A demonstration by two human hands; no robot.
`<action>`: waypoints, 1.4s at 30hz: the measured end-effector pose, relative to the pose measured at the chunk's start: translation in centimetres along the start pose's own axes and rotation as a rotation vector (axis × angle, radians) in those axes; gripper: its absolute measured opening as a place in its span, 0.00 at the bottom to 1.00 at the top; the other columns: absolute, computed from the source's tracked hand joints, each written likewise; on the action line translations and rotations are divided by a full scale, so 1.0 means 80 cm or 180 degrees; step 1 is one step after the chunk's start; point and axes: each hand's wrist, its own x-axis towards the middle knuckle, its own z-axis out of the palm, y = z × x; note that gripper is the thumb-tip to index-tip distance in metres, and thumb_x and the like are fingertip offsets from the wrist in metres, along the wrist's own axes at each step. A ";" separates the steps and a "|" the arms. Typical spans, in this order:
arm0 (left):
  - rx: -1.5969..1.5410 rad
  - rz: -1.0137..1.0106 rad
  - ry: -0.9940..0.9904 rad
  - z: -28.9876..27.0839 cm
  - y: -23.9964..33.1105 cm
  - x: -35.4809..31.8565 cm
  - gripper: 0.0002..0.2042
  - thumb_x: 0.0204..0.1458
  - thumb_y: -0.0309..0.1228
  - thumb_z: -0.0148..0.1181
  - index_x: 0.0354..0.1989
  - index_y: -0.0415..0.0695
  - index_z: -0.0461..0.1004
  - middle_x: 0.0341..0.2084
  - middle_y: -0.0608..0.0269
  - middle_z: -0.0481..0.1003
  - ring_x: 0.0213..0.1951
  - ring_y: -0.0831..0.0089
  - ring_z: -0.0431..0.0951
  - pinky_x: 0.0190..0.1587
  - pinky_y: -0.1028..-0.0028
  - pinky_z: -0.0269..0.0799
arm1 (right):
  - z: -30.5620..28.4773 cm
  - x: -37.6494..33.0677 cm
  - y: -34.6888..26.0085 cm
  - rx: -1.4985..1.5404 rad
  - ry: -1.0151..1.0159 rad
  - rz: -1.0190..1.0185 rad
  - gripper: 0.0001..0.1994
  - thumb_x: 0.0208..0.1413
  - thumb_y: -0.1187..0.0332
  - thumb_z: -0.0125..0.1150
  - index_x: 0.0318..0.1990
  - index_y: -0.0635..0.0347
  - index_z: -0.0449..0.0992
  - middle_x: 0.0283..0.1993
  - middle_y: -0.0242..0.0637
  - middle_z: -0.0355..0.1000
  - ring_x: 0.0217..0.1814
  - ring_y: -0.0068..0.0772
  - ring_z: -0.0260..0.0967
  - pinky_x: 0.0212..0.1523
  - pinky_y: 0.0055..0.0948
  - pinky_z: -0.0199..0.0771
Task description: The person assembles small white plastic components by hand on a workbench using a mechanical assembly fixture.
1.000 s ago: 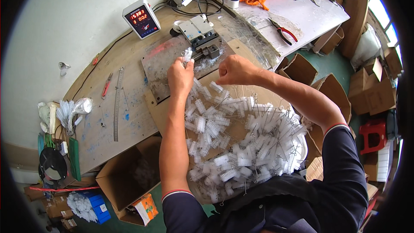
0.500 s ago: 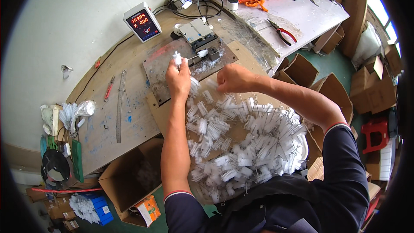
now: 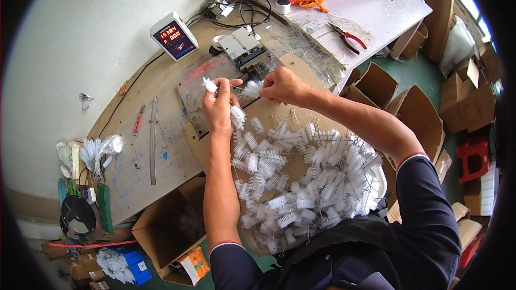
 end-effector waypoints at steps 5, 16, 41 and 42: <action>-0.0362 0.0000 0.0268 -0.032 -0.013 0.015 0.08 0.66 0.35 0.58 0.42 0.43 0.72 0.26 0.61 0.78 0.21 0.80 0.69 0.24 0.78 0.66 | 0.003 0.015 0.006 -0.0667 0.0610 -0.0331 0.10 0.46 0.66 0.66 0.26 0.65 0.80 0.22 0.44 0.77 0.26 0.37 0.78 0.31 0.38 0.77; -0.0548 -0.0007 0.0415 -0.034 -0.017 0.013 0.09 0.67 0.36 0.57 0.42 0.44 0.71 0.24 0.64 0.74 0.26 0.74 0.75 0.32 0.73 0.73 | 0.022 0.040 0.013 -0.0895 0.1103 -0.0456 0.10 0.44 0.66 0.64 0.25 0.67 0.81 0.25 0.53 0.76 0.31 0.51 0.79 0.37 0.44 0.78; 0.3269 0.0515 0.0277 -0.017 -0.030 0.030 0.12 0.59 0.35 0.63 0.38 0.36 0.80 0.19 0.59 0.77 0.22 0.69 0.77 0.30 0.67 0.72 | -0.012 -0.029 -0.003 -0.1265 -0.0343 -0.1001 0.09 0.47 0.65 0.68 0.27 0.61 0.80 0.25 0.38 0.77 0.30 0.37 0.78 0.34 0.37 0.76; 0.3250 0.0566 0.0300 -0.017 -0.031 0.031 0.11 0.59 0.34 0.63 0.38 0.37 0.80 0.18 0.59 0.77 0.21 0.69 0.77 0.29 0.67 0.72 | -0.012 -0.034 -0.006 -0.1158 -0.0436 -0.1159 0.09 0.47 0.64 0.68 0.28 0.61 0.79 0.25 0.38 0.77 0.31 0.38 0.78 0.35 0.38 0.76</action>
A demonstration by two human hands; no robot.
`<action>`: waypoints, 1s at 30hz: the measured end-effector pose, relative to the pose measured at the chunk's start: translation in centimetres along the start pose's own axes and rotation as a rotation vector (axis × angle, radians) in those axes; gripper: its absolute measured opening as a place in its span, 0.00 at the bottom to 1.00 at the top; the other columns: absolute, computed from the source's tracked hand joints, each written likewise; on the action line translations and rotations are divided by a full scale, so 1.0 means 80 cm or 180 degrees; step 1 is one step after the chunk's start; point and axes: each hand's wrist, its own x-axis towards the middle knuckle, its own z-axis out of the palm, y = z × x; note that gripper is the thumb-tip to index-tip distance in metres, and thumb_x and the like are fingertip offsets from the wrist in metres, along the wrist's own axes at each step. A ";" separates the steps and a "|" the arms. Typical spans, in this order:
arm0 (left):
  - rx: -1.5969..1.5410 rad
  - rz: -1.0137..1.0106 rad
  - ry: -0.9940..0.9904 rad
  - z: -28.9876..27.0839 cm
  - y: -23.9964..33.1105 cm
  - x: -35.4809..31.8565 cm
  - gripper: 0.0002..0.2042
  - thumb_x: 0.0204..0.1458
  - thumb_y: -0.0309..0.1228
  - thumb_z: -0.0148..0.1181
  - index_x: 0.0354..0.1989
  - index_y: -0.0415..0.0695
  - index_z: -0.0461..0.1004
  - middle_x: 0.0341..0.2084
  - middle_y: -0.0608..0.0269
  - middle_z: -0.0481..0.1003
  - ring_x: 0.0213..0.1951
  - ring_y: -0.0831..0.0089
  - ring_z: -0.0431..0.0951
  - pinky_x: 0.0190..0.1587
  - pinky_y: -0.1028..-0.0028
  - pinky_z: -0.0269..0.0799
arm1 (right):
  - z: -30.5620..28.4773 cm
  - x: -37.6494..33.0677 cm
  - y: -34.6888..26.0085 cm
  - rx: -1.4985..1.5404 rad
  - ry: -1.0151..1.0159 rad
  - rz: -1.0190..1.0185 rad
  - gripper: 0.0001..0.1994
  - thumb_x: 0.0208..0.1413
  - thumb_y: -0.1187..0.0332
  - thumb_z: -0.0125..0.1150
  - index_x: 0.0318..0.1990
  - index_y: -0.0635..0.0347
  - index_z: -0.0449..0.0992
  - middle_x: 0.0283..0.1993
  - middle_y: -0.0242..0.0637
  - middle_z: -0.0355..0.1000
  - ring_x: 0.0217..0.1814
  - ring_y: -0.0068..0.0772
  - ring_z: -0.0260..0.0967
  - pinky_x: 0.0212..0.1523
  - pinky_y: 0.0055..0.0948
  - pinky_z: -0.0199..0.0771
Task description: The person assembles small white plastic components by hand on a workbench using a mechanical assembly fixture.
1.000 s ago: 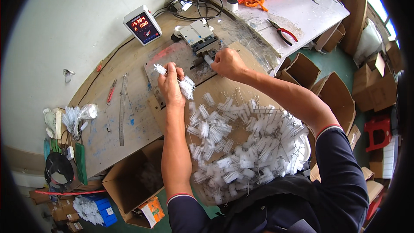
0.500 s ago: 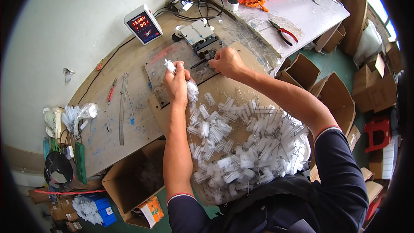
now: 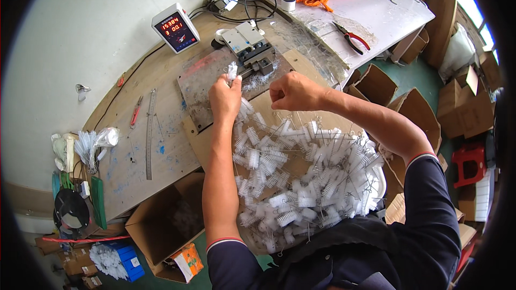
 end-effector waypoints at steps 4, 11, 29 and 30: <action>-0.0351 -0.0230 -0.0001 0.000 0.010 -0.005 0.10 0.58 0.32 0.63 0.38 0.37 0.80 0.17 0.62 0.76 0.21 0.73 0.75 0.27 0.69 0.70 | 0.006 -0.006 -0.023 -0.0035 -0.0139 -0.0329 0.10 0.48 0.62 0.67 0.28 0.60 0.80 0.26 0.41 0.77 0.32 0.43 0.78 0.36 0.41 0.76; -0.0766 -0.0502 -0.0063 -0.005 0.016 -0.005 0.09 0.60 0.31 0.62 0.38 0.37 0.79 0.17 0.67 0.74 0.20 0.78 0.72 0.26 0.72 0.68 | 0.040 0.002 -0.038 -0.1176 -0.0725 -0.0212 0.10 0.49 0.62 0.67 0.29 0.59 0.81 0.28 0.43 0.78 0.34 0.48 0.77 0.37 0.43 0.74; -0.3951 -0.0767 -0.0107 -0.021 -0.013 -0.003 0.08 0.65 0.36 0.58 0.42 0.46 0.73 0.40 0.52 0.83 0.22 0.76 0.76 0.21 0.76 0.74 | 0.003 -0.016 0.027 -0.0247 0.1212 0.0174 0.07 0.49 0.69 0.65 0.29 0.64 0.77 0.24 0.44 0.76 0.28 0.44 0.76 0.32 0.39 0.75; -0.3950 -0.0767 -0.0124 -0.022 -0.013 -0.002 0.08 0.65 0.36 0.58 0.42 0.46 0.73 0.40 0.52 0.83 0.22 0.76 0.76 0.21 0.76 0.74 | 0.000 -0.017 0.029 -0.0555 0.1116 0.0191 0.07 0.48 0.69 0.64 0.26 0.64 0.76 0.21 0.44 0.73 0.25 0.45 0.75 0.29 0.39 0.74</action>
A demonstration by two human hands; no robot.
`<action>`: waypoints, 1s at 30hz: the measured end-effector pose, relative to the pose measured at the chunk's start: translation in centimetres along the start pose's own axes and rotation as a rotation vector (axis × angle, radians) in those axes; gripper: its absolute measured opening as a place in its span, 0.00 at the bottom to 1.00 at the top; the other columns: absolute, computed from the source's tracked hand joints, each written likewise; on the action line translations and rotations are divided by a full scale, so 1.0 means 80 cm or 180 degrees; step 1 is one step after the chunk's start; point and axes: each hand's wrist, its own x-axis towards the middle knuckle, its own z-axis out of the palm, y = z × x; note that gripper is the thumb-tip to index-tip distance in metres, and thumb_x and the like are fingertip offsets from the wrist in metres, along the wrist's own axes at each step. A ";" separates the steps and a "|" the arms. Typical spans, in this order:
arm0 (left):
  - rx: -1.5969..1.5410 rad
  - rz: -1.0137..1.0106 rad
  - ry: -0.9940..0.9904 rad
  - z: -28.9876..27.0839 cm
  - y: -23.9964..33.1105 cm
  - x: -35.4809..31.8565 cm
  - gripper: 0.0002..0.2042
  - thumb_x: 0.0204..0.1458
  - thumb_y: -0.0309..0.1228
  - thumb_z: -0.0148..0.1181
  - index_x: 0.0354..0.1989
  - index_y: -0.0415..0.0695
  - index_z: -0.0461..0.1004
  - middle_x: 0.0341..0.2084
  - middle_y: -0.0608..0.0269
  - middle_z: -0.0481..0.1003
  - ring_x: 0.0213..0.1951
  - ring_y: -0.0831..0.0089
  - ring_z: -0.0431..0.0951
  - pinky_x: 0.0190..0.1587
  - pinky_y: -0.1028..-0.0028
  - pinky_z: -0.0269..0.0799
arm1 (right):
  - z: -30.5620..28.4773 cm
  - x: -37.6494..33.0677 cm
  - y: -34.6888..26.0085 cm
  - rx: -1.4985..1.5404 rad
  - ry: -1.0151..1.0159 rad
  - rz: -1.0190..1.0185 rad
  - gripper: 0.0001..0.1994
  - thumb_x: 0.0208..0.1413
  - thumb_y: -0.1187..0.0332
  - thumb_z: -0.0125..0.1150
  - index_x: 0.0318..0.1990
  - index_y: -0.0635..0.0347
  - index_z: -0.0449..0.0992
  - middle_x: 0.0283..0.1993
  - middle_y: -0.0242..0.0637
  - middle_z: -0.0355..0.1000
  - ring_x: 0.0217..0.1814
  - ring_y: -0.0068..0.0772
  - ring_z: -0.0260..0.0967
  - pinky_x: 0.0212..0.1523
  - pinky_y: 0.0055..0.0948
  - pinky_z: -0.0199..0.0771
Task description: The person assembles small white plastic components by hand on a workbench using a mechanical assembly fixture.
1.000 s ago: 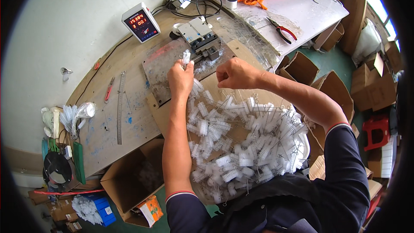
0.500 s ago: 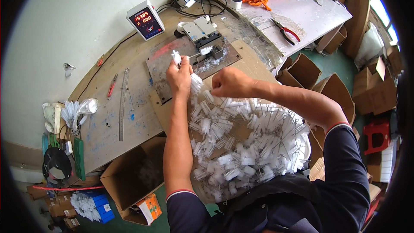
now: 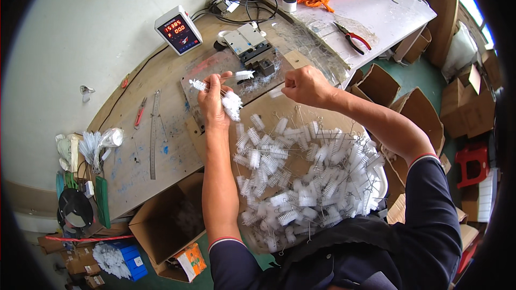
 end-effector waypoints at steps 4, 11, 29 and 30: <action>-0.0045 -0.0050 -0.0024 -0.010 0.002 0.001 0.07 0.64 0.35 0.60 0.42 0.46 0.75 0.39 0.54 0.82 0.23 0.76 0.75 0.23 0.76 0.72 | -0.006 0.006 -0.002 -0.0678 -0.0403 -0.0329 0.08 0.47 0.67 0.62 0.24 0.62 0.75 0.20 0.47 0.71 0.25 0.52 0.73 0.30 0.43 0.73; -0.0506 -0.0058 -0.0066 -0.010 0.001 0.002 0.06 0.65 0.34 0.59 0.42 0.45 0.74 0.27 0.63 0.76 0.28 0.72 0.74 0.33 0.74 0.73 | 0.016 0.015 -0.021 -0.0393 -0.0287 -0.0278 0.09 0.48 0.66 0.56 0.24 0.62 0.76 0.23 0.51 0.74 0.31 0.58 0.75 0.36 0.52 0.75; -0.0317 -0.0204 0.0034 -0.006 0.006 -0.004 0.09 0.67 0.36 0.56 0.45 0.44 0.70 0.23 0.65 0.71 0.22 0.72 0.73 0.25 0.72 0.72 | 0.066 0.056 -0.018 -0.0458 0.0265 0.0182 0.13 0.50 0.64 0.54 0.24 0.64 0.77 0.28 0.56 0.76 0.35 0.60 0.77 0.40 0.52 0.76; -0.0307 -0.0202 0.0045 -0.005 0.006 -0.004 0.09 0.67 0.36 0.56 0.44 0.44 0.70 0.23 0.65 0.71 0.22 0.72 0.73 0.25 0.72 0.72 | 0.066 0.056 -0.020 -0.0474 0.0255 0.0221 0.13 0.51 0.63 0.54 0.24 0.64 0.77 0.28 0.56 0.76 0.36 0.60 0.77 0.41 0.52 0.76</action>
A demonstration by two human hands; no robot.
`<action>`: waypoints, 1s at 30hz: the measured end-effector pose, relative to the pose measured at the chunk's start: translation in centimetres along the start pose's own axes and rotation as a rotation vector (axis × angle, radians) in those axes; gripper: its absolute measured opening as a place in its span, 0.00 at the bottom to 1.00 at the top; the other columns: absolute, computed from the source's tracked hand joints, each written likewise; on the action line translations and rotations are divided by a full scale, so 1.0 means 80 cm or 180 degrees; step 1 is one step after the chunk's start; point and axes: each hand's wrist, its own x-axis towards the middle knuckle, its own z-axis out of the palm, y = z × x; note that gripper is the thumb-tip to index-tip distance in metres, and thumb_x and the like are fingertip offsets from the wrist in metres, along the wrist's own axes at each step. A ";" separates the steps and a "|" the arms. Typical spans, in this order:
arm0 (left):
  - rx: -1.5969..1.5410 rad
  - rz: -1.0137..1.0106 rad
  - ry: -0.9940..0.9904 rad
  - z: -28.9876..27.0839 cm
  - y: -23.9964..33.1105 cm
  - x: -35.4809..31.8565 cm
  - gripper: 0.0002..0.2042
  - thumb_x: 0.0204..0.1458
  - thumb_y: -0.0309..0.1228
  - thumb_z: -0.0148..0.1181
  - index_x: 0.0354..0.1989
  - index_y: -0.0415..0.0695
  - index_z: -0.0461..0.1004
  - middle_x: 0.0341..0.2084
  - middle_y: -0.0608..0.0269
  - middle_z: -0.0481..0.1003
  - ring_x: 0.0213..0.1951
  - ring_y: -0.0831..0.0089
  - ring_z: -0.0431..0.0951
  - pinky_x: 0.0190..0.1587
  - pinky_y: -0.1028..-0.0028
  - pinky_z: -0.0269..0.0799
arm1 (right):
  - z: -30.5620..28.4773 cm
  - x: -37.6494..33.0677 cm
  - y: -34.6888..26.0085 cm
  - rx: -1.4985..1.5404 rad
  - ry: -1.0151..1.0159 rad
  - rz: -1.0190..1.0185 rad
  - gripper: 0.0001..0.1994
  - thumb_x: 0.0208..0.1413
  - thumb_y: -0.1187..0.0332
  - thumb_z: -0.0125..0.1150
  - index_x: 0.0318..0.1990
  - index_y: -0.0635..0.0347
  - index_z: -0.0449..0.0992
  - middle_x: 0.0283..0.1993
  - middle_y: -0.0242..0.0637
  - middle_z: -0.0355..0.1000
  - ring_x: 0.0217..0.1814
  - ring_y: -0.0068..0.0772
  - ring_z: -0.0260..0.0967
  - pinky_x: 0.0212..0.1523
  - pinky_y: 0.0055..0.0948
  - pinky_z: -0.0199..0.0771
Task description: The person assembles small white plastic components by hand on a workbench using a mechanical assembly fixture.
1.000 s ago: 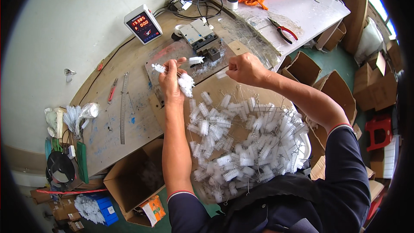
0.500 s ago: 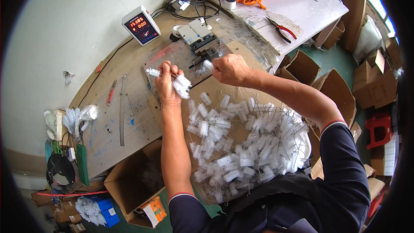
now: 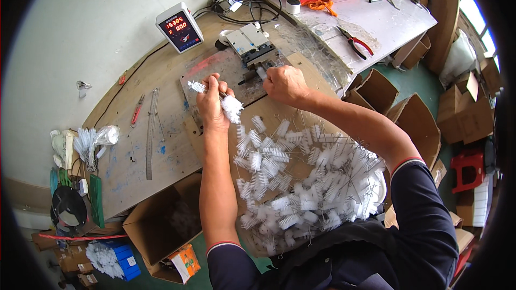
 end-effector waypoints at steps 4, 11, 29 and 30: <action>0.0065 -0.0020 0.0001 0.004 0.002 -0.004 0.09 0.67 0.36 0.57 0.44 0.43 0.71 0.23 0.65 0.72 0.21 0.72 0.72 0.24 0.73 0.72 | 0.000 -0.003 -0.002 0.0038 -0.0012 0.0076 0.13 0.52 0.63 0.54 0.25 0.64 0.77 0.28 0.56 0.76 0.36 0.60 0.77 0.41 0.52 0.76; 0.0135 -0.0008 0.0016 0.010 0.004 -0.010 0.08 0.67 0.35 0.56 0.43 0.43 0.71 0.22 0.65 0.72 0.21 0.73 0.72 0.23 0.73 0.71 | 0.005 0.002 -0.001 -0.0021 0.0014 0.0164 0.14 0.53 0.62 0.54 0.26 0.64 0.78 0.29 0.55 0.77 0.37 0.61 0.77 0.42 0.52 0.77; 0.4017 0.0846 0.0154 0.021 -0.023 0.002 0.11 0.63 0.33 0.59 0.44 0.38 0.79 0.19 0.65 0.76 0.23 0.76 0.75 0.29 0.70 0.71 | -0.025 0.000 0.009 0.0702 -0.0638 0.0449 0.15 0.52 0.56 0.66 0.28 0.61 0.80 0.28 0.47 0.78 0.34 0.49 0.78 0.38 0.44 0.76; 0.4015 0.0844 0.0148 0.019 -0.026 0.006 0.11 0.63 0.33 0.59 0.44 0.38 0.79 0.19 0.65 0.76 0.23 0.76 0.75 0.29 0.70 0.71 | -0.028 -0.004 0.010 0.0823 -0.0726 0.0423 0.15 0.51 0.56 0.67 0.28 0.61 0.80 0.27 0.45 0.78 0.34 0.47 0.78 0.38 0.42 0.76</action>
